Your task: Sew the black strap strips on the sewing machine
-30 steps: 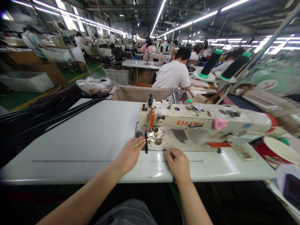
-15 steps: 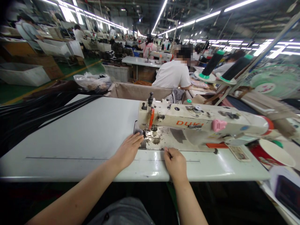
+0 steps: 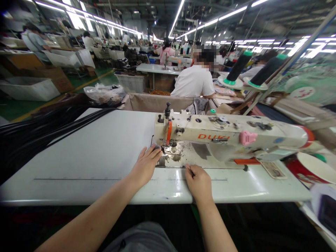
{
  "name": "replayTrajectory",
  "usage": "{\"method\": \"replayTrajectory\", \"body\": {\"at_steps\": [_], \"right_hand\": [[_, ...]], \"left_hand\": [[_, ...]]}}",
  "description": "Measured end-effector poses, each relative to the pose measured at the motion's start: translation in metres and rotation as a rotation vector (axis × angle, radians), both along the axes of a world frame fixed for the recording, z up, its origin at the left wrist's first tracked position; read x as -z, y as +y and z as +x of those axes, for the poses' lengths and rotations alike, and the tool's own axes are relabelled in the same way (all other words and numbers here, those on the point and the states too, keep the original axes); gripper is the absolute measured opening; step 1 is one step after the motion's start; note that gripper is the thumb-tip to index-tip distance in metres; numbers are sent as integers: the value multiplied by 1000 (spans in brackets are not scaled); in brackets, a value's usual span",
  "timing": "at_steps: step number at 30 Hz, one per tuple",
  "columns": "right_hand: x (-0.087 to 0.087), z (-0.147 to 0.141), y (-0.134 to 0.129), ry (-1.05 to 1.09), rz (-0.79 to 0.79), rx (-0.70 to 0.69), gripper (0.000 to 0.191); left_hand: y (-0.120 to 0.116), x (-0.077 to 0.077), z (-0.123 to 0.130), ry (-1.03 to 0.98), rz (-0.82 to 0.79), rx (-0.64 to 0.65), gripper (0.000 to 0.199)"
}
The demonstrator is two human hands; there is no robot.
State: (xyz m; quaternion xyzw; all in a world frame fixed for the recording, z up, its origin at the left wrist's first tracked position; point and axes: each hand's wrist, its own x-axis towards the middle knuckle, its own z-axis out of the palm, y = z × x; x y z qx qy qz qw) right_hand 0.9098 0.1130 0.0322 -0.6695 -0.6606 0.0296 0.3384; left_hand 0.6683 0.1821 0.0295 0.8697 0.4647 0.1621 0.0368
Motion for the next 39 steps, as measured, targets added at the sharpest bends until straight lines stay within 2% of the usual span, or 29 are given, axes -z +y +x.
{"method": "replayTrajectory", "body": {"at_steps": [4,7,12,15,18,24,35,39], "right_hand": [[-1,0,-1,3,1,0,44],[-2,-1,-2,5,2,0,44],[-2,0,0,15,-7,15,45],[-2,0,1,42,-19,18,44],[-2,0,2,59,-29,26,44],[-3,-1,1,56,-20,35,44],[-1,-2,0,35,-12,32,43],[-1,-2,0,28,-20,31,43]], "left_hand": [[2,3,-1,-17,0,11,58],[16,3,-7,-53,-34,44,55],[66,-1,-13,-194,-157,74,36],[97,-1,-9,-199,-139,110,35],[114,2,-3,-168,-116,203,33],[113,7,1,-128,-25,191,42],[110,0,6,-88,36,278,40],[112,2,0,-135,-8,206,35]]}}
